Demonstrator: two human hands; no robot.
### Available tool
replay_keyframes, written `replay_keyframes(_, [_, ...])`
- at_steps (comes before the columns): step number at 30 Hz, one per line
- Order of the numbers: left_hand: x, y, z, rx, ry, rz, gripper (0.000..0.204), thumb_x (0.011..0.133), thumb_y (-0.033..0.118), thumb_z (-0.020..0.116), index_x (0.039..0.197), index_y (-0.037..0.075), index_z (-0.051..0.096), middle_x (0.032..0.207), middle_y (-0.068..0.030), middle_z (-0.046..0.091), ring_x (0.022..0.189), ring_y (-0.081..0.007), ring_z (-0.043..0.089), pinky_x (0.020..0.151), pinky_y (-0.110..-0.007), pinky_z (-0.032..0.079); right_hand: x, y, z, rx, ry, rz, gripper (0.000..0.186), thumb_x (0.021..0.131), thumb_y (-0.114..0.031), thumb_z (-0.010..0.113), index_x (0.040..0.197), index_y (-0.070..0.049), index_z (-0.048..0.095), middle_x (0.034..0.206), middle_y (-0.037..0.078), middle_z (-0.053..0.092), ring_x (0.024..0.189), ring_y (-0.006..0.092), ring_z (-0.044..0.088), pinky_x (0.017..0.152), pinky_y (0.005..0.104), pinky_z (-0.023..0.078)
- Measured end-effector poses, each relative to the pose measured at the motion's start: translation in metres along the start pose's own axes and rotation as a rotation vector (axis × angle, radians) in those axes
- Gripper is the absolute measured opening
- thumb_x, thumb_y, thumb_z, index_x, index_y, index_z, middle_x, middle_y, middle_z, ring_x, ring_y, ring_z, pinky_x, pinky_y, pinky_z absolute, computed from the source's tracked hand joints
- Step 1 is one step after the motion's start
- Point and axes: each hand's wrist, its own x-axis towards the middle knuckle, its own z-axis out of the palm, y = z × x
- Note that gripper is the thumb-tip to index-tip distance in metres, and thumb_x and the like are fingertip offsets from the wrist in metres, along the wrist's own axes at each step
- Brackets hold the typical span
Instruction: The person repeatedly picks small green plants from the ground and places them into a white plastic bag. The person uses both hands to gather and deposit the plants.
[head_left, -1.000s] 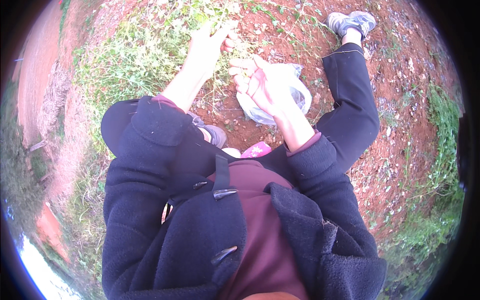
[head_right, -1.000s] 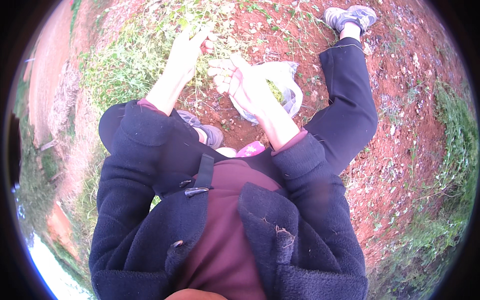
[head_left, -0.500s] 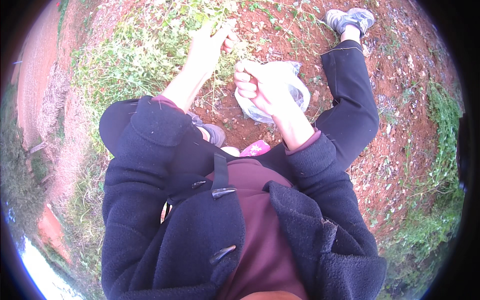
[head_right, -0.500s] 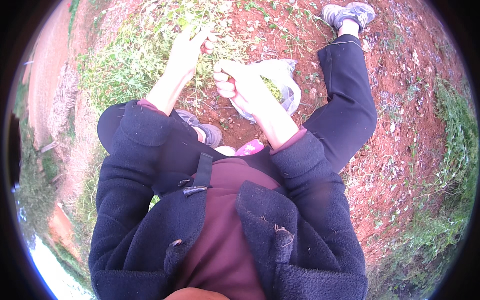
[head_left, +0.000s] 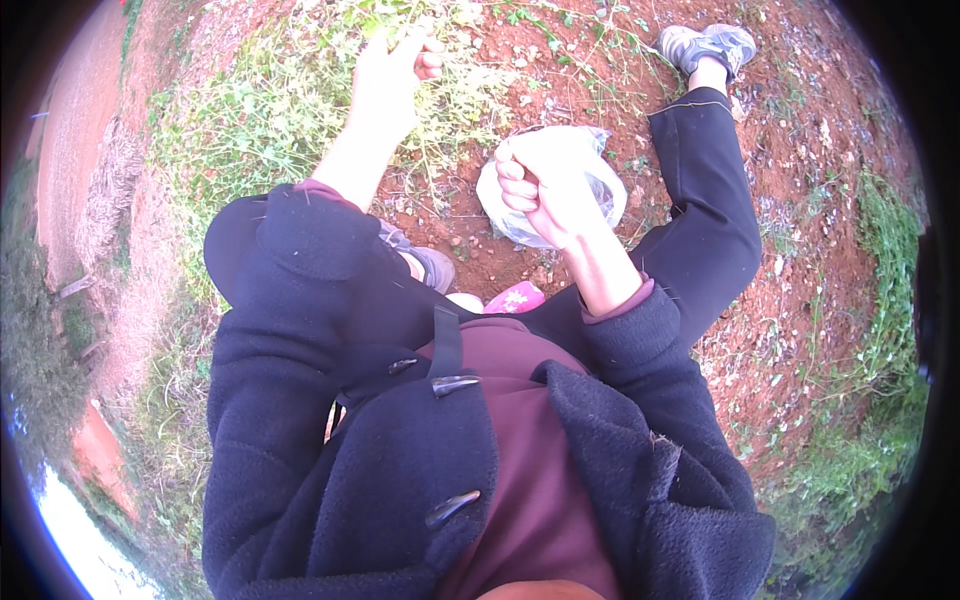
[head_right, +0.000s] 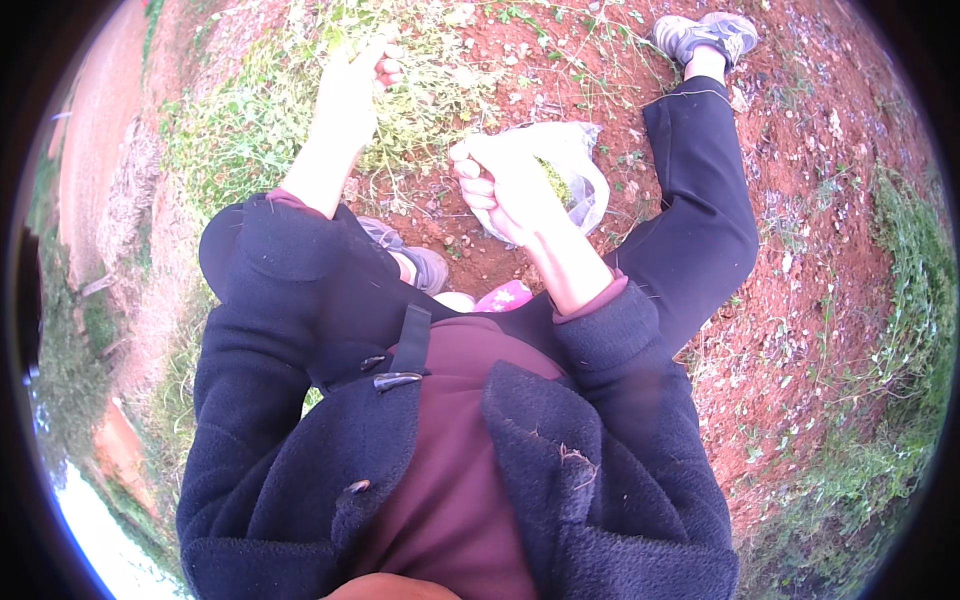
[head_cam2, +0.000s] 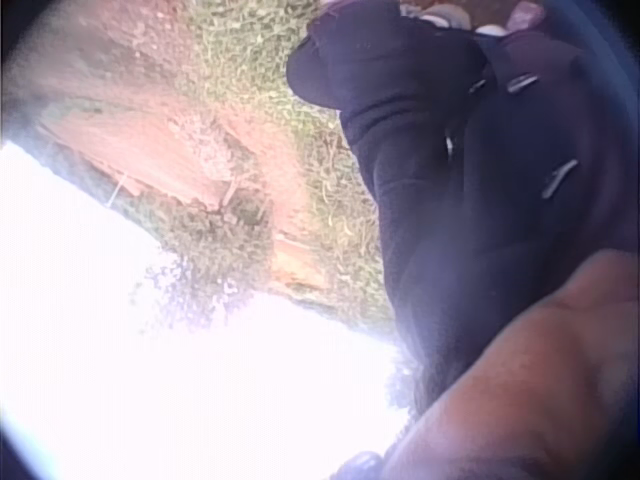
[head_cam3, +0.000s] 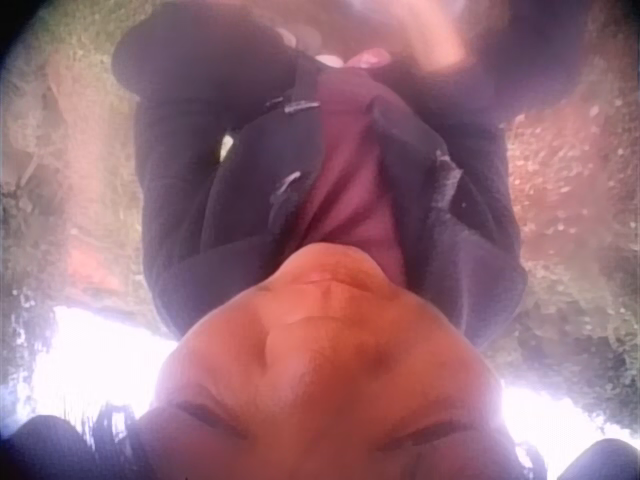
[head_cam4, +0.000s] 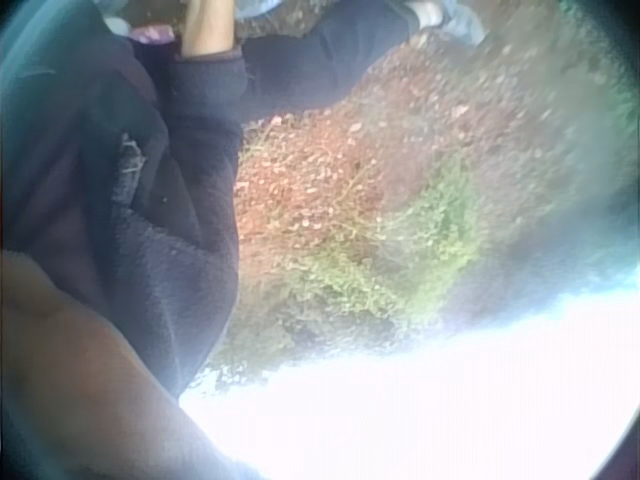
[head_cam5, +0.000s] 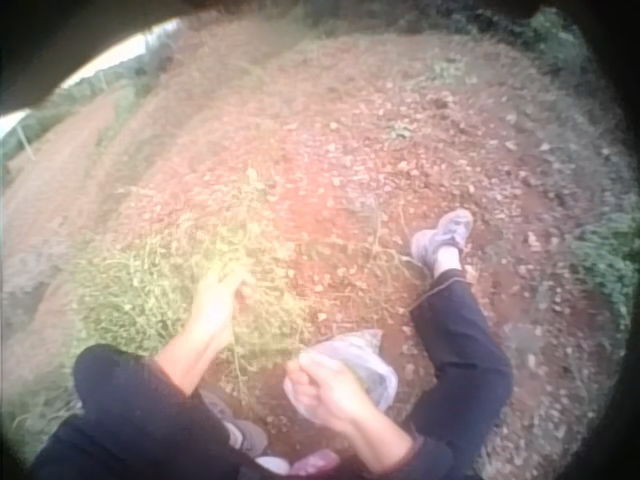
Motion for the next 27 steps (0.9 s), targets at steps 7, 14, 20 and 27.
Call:
replay_keyframes(7, [-0.005, 0.0, -0.001, -0.105, -0.158, -0.172, 0.025, 0.092, 0.016, 0.061, 0.11, 0.0, 0.061, 0.09, -0.0075, 0.064, 0.077, -0.0119, 0.06, 0.069, -0.024, 0.053, 0.026, -0.005, -0.017, 0.055, 0.12, -0.15, 0.021, 0.096, -0.021, 0.05, 0.101, -0.001, 0.056, 0.089, 0.006, 0.057, 0.068, 0.012, 0.051, 0.062, 0.0247, 0.044])
replay_keyframes(14, [-0.013, -0.004, 0.011, -0.022, -0.206, -0.226, 0.03, 0.092, 0.017, 0.059, 0.116, -0.001, 0.059, 0.097, -0.0119, 0.066, 0.081, -0.0153, 0.063, 0.072, -0.027, 0.054, 0.03, 0.005, -0.009, 0.033, 0.111, -0.069, 0.025, 0.097, -0.024, 0.051, 0.11, -0.003, 0.055, 0.098, 0.007, 0.059, 0.071, 0.0114, 0.05, 0.064, 0.0252, 0.042])
replay_keyframes(20, [-0.015, -0.008, 0.014, 0.042, -0.238, -0.242, 0.033, 0.092, 0.018, 0.059, 0.119, -0.002, 0.057, 0.102, -0.0146, 0.065, 0.085, -0.0184, 0.064, 0.074, -0.03, 0.054, 0.025, -0.002, -0.006, -0.141, -0.045, -0.005, 0.02, 0.097, -0.024, 0.05, 0.097, -0.004, 0.055, 0.078, 0.0, 0.05, 0.058, 0.0063, 0.032, 0.05, 0.0205, 0.028])
replay_keyframes(27, [-0.013, -0.009, 0.007, -0.096, -0.221, -0.155, 0.03, 0.091, 0.014, 0.06, 0.116, -0.003, 0.058, 0.094, -0.0109, 0.064, 0.078, -0.0165, 0.062, 0.07, -0.028, 0.054, 0.02, -0.004, -0.011, 0.001, -0.116, 0.078, 0.021, 0.097, -0.025, 0.049, 0.087, -0.006, 0.05, 0.07, -0.004, 0.039, 0.053, 0.0049, 0.028, 0.046, 0.0189, 0.023])
